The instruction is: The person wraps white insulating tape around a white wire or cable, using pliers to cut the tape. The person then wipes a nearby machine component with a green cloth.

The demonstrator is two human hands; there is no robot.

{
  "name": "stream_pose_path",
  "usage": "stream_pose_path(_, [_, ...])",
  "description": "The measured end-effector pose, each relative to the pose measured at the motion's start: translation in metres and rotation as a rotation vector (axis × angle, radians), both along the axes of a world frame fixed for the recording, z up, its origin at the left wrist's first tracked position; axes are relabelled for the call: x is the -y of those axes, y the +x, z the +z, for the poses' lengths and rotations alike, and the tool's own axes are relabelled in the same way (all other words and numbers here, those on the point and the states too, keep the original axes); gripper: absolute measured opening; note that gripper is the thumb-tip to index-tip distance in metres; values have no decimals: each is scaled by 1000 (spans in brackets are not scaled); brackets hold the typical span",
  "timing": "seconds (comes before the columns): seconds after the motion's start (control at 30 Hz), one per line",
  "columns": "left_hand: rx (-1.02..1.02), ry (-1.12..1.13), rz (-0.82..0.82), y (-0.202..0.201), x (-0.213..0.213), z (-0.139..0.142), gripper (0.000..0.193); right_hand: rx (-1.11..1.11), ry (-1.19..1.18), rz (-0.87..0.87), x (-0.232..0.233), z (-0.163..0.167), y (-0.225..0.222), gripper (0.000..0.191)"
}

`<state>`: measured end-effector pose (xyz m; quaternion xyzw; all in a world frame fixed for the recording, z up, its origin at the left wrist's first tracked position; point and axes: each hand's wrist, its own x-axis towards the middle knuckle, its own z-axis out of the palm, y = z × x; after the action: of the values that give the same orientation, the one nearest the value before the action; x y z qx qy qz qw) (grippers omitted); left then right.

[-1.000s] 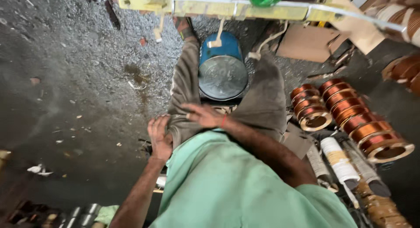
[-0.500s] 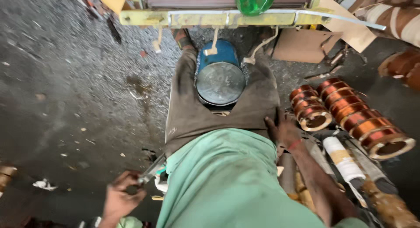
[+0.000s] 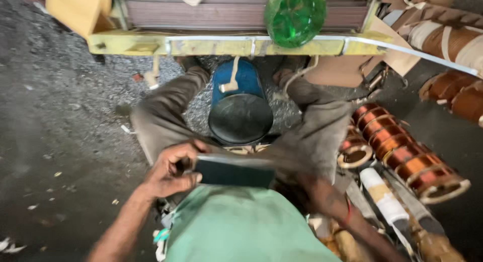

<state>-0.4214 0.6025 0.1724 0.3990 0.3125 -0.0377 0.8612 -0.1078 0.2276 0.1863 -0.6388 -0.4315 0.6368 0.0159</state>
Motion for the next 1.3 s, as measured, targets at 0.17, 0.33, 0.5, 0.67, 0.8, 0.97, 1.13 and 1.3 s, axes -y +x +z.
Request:
stream_pose_path(0.17, [-60,-180,-48,12,19,-84,20,-502,196,-455,-125,-96,35,61])
stream_pose_path(0.33, [-14,-8,-72,19,72,-179,23,-663,214,-426,-130,-160,7,58])
stream_pose_path(0.5, [-186,323,-221,-7,87,-232,78,-371,290,-388,-118,-236,-52,61])
stream_pose_path(0.67, [-379,651,-194,-83,137,-213,57,-30,993,-36,-103,-255,-120,61])
stream_pose_path(0.8, [-792,573,-337,-105,165,-189,67,232,1141,-26,-94,-229,-67,53])
stream_pose_path(0.97, [-933,1264,-564,-92,163,-154,56,879,1202,-292,-103,-174,88,45])
stream_pose_path(1.13, [-631,1691,-403,-48,126,-138,40,1012,1189,90,-140,-155,165,75])
stream_pose_path(1.3, [-221,2015,-14,38,27,-128,38,970,864,219,-173,-152,163,64])
